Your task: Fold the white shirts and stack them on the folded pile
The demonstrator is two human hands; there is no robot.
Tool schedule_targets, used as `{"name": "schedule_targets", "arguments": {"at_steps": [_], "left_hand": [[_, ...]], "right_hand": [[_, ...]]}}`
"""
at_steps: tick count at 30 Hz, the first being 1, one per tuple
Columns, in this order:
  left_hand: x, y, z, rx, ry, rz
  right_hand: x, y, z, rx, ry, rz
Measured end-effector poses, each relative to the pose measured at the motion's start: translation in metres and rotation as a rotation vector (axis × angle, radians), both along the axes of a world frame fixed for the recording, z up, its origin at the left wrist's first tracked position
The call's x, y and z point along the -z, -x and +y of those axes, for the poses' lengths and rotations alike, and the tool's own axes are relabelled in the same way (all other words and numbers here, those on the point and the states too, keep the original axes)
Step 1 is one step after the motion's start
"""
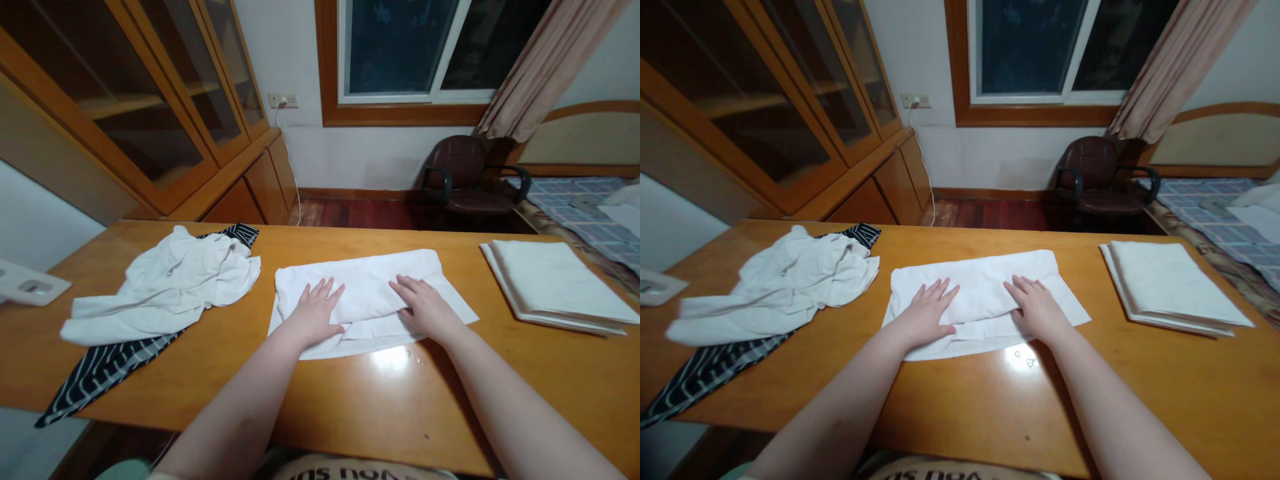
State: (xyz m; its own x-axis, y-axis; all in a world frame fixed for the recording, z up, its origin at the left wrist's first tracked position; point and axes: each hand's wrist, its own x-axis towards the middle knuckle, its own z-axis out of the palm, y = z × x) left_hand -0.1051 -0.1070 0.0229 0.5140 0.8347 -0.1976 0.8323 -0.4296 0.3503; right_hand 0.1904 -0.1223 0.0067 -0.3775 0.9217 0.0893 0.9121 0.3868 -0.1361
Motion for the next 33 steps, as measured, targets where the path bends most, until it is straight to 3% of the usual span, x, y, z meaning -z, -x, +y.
{"name": "schedule_targets", "arguments": {"at_steps": [4, 9, 14, 18, 22, 24, 27, 30, 33], "left_hand": [[0.013, -0.003, 0.013, 0.014, 0.007, 0.030], [0.008, 0.000, 0.022, 0.005, -0.091, -0.004], [0.003, 0.009, 0.019, -0.046, -0.049, 0.024], [-0.018, 0.022, 0.015, -0.214, -0.157, -0.059], [-0.052, 0.031, -0.005, -0.232, -0.340, -0.193], [-0.060, 0.032, -0.016, -0.150, -0.246, -0.188], [-0.057, 0.028, -0.022, -0.037, -0.005, -0.115], [-0.045, 0.020, -0.021, -0.036, 0.149, -0.013], [-0.038, 0.012, -0.020, -0.065, 0.204, 0.073]], "right_hand": [[0.008, -0.002, 0.007, 0.015, 0.000, 0.002], [0.008, -0.006, 0.015, 0.027, -0.011, 0.006], [0.007, -0.008, 0.017, 0.092, -0.053, 0.085], [-0.002, -0.012, 0.009, 0.073, -0.189, 0.214], [-0.024, -0.024, -0.003, -0.138, -0.234, 0.265], [-0.034, -0.030, -0.007, -0.186, -0.163, 0.234], [-0.040, -0.037, -0.008, -0.138, 0.018, 0.159], [-0.035, -0.040, -0.007, -0.049, 0.163, 0.100], [-0.027, -0.042, -0.005, 0.011, 0.220, 0.069]]}}
